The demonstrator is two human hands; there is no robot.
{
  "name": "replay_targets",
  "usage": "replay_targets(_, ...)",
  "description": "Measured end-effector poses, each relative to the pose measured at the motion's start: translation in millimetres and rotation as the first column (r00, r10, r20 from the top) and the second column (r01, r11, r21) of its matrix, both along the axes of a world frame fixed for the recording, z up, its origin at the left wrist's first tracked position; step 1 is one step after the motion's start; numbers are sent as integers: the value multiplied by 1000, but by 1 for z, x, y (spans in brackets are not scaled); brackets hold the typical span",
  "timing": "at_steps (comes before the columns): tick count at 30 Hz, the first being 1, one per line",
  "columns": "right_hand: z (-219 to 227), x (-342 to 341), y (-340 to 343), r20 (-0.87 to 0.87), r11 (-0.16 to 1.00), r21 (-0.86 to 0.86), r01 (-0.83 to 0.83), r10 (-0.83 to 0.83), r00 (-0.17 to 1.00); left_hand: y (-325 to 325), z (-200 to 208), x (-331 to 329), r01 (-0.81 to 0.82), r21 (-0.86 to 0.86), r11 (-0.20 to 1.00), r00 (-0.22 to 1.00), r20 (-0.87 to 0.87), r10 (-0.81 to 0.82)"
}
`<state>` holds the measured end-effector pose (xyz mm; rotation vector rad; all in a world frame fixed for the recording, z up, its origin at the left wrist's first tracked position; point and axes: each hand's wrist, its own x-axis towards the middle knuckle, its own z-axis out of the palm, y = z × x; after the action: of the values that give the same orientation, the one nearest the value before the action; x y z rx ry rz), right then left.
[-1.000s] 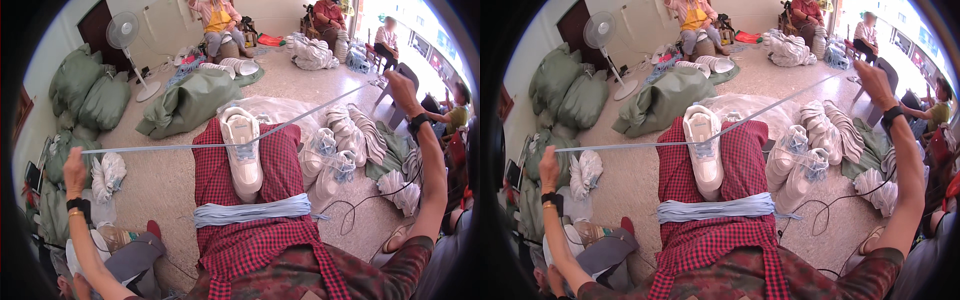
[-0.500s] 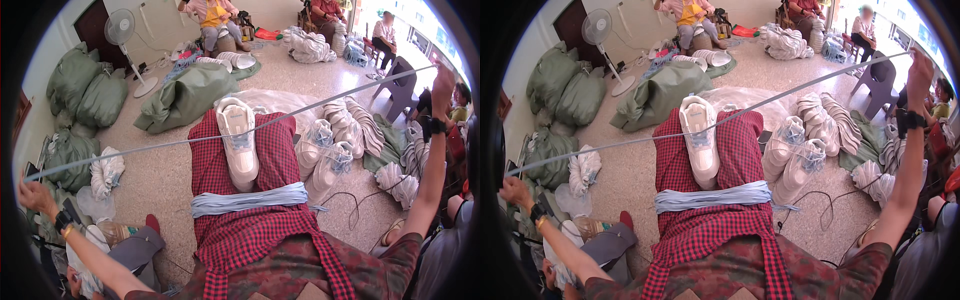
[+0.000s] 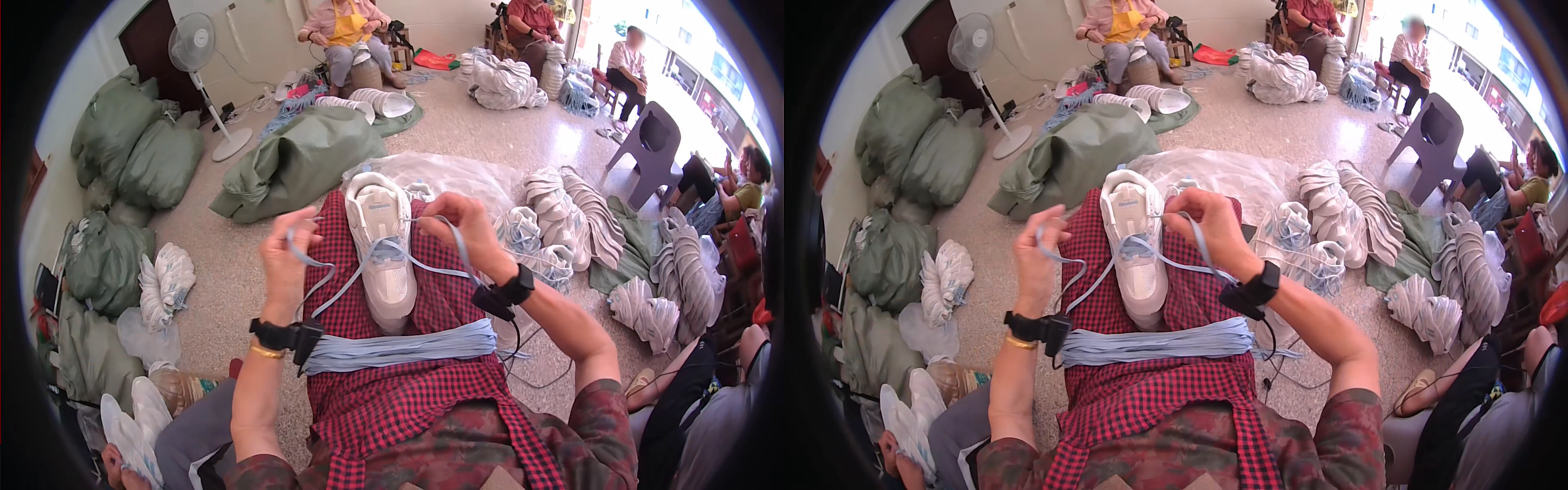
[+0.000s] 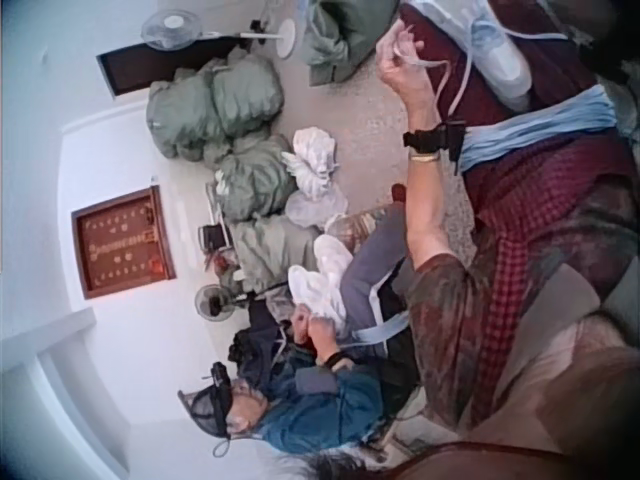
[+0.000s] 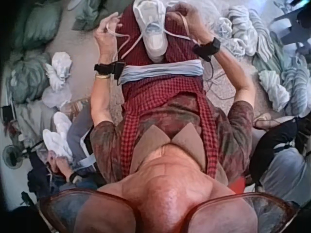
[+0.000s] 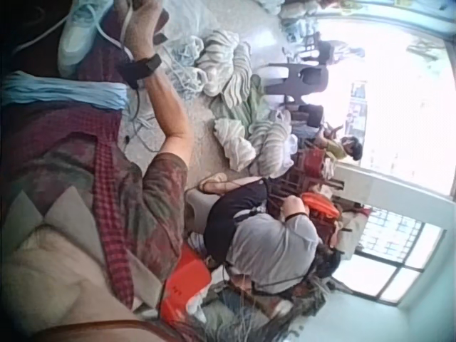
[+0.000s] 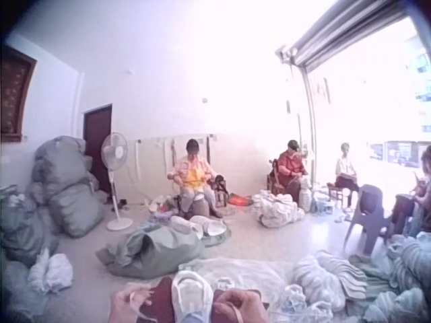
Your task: Insert and thread laces through the eyelets of a shoe.
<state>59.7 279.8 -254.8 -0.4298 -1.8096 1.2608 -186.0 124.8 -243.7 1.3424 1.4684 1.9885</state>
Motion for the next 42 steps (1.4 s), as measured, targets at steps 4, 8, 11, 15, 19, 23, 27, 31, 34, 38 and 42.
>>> replay_targets(4, 0, -3, 2, 249, 987, 160, 10, -50, 967, 19, -27, 21, 81, -163, 983, 989, 138, -58)
replay_targets(8, -21, -2, 9, 107, 998, 63, -2, -5, 994, 25, -40, 29, 131, -201, 971, 990, 70, -119)
replay_targets(11, -15, -4, 4, 133, 989, 136, 64, -82, 988, 24, -42, 27, 115, -215, 970, 993, 62, -104)
replay_targets(15, -17, -9, 2, 63, 993, 104, 62, -69, 996, 25, -39, 29, 116, -241, 964, 982, 175, -75)
replay_targets(19, -17, -13, 0, 93, 994, 77, 76, -83, 992, 23, -39, 30, 134, -261, 956, 982, 168, -92)
replay_targets(23, -10, -14, -6, 197, 988, 120, 95, -118, 973, 22, -41, 32, 136, -255, 957, 984, 146, -101)
replay_targets(27, 1, -12, -3, 226, 941, 339, -21, -60, 972, 24, -42, 38, 138, -211, 968, 978, 185, -99)
replay_targets(31, 21, -9, 10, 428, 848, 496, -185, -54, 902, 34, -40, 40, 116, -215, 970, 989, 118, -92)
replay_targets(34, 29, -16, 26, 462, 720, 615, -322, 2, 887, 39, -38, 38, 104, -247, 964, 993, 84, -86)
replay_targets(38, 43, -16, 29, 620, 535, 698, -477, -119, 775, 40, -40, 34, 116, -247, 962, 992, 72, -102)
replay_targets(42, 54, -20, 25, 506, 263, 856, -445, -250, 826, 41, -39, 34, 137, -274, 952, 990, 47, -129)
